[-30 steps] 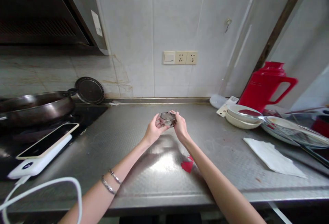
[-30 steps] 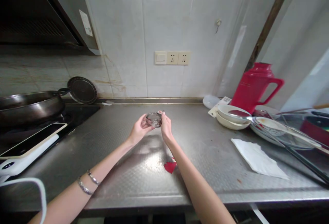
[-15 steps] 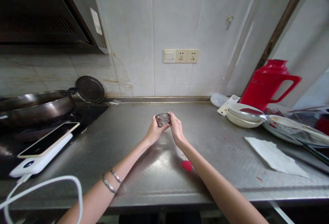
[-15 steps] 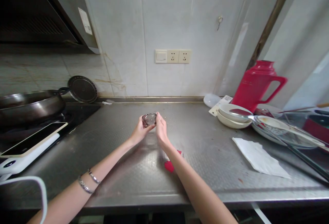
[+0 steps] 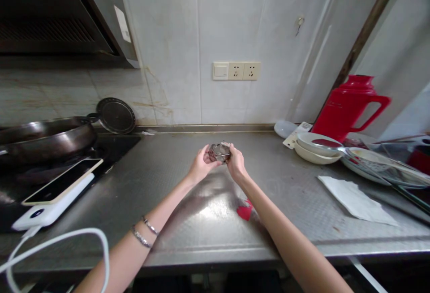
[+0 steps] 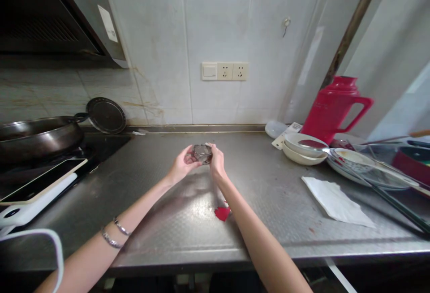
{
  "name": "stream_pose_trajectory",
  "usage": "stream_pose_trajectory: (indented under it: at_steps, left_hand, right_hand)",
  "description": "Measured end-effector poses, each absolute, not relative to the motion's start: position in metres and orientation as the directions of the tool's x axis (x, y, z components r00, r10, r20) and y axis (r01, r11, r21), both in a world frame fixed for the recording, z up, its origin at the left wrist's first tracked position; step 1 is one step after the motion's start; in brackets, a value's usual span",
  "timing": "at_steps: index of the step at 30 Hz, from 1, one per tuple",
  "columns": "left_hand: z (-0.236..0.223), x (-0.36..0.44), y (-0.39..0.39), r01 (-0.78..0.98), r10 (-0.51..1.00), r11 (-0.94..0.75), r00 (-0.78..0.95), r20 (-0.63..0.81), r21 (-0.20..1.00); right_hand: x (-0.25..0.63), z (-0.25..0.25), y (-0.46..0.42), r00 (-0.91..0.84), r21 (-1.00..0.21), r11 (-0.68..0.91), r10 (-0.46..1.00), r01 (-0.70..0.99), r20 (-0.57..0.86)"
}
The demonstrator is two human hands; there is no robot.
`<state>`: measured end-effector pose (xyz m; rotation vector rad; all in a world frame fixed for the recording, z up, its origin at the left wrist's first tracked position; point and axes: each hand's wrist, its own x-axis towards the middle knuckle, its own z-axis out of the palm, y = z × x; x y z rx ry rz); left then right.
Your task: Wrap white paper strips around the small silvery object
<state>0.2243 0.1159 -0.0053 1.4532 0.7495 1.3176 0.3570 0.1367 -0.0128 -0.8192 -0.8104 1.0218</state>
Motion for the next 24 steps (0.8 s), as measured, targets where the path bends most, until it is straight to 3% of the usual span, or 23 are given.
stream_pose_trajectory:
  at_steps: [4, 8, 13, 16, 19, 24]
  left_hand:
    - [-0.002, 0.224, 0.115, -0.188, 0.877, -0.27, 0.357, 0.322, 0.944]
    - [-0.005, 0.229, 0.112, -0.221, 0.883, -0.258, 0.342, 0.322, 0.94]
    - [-0.014, 0.226, 0.12, -0.158, 0.914, -0.339, 0.177, 0.364, 0.927]
    - [-0.02, 0.222, 0.126, -0.053, 0.933, -0.357, 0.018, 0.359, 0.932]
    - [-0.022, 0.223, 0.126, 0.015, 0.943, -0.332, -0.032, 0.332, 0.943]
    - [-0.014, 0.227, 0.109, -0.179, 0.917, -0.238, 0.282, 0.282, 0.955]
  right_hand:
    - [0.354, -0.01, 0.132, 0.229, -0.874, 0.24, 0.961, -0.423, 0.153]
    - [0.354, -0.011, 0.129, 0.28, -0.887, 0.27, 0.945, -0.374, 0.169]
    - [0.345, -0.018, 0.124, 0.293, -0.907, 0.343, 0.918, -0.246, 0.268]
    - [0.336, -0.021, 0.118, 0.279, -0.905, 0.349, 0.919, -0.243, 0.279]
    - [0.334, -0.019, 0.114, 0.295, -0.899, 0.355, 0.915, -0.255, 0.277]
    - [0.347, -0.016, 0.122, 0.325, -0.9, 0.341, 0.913, -0.272, 0.247]
